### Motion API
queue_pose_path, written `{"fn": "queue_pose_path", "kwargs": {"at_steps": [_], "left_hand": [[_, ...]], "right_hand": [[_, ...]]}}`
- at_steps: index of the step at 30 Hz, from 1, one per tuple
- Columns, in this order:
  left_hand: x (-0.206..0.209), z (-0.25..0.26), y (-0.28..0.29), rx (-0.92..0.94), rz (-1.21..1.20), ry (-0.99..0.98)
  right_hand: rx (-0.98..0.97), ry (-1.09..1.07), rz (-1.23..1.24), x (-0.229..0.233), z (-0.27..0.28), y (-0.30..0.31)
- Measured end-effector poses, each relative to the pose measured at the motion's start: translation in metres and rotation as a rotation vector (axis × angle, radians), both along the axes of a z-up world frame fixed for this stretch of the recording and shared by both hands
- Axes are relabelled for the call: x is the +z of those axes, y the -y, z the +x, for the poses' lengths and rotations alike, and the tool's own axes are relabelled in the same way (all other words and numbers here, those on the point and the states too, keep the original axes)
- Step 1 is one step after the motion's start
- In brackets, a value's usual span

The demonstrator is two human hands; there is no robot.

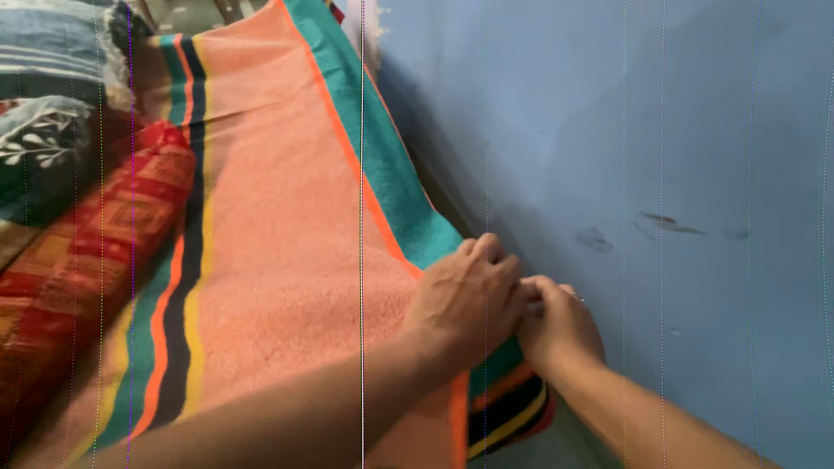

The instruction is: The person straightens a patterned bedsheet and a striped blanket on a bed, then arranges two pillows at the head of the bed. The person smooths the bedding and aligns the pillows without changing the sheets.

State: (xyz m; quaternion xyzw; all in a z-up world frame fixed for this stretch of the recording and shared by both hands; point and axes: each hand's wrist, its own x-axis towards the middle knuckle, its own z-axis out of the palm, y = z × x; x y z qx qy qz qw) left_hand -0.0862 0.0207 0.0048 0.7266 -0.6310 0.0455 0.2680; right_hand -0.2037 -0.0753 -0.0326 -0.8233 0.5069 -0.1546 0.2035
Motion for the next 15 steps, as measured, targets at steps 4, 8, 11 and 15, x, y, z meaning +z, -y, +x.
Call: {"fn": "queue_pose_path", "kwargs": {"at_steps": [4,8,11,15], "left_hand": [[0.006,0.051,-0.024,0.135,-0.025,-0.269],[-0.002,0.104,-0.067,0.363,0.181,-0.251],[-0.002,0.164,-0.115,0.483,0.240,-0.237],[0.019,0.234,-0.193,0.686,0.236,-0.216]], "right_hand": [[-0.065,0.135,0.074,0.014,0.038,0.007],[0.065,0.091,0.056,0.041,0.085,-0.018],[0.197,-0.058,0.035,0.060,0.131,-0.053],[0.366,-0.061,0.189,0.071,0.186,-0.122]]}}
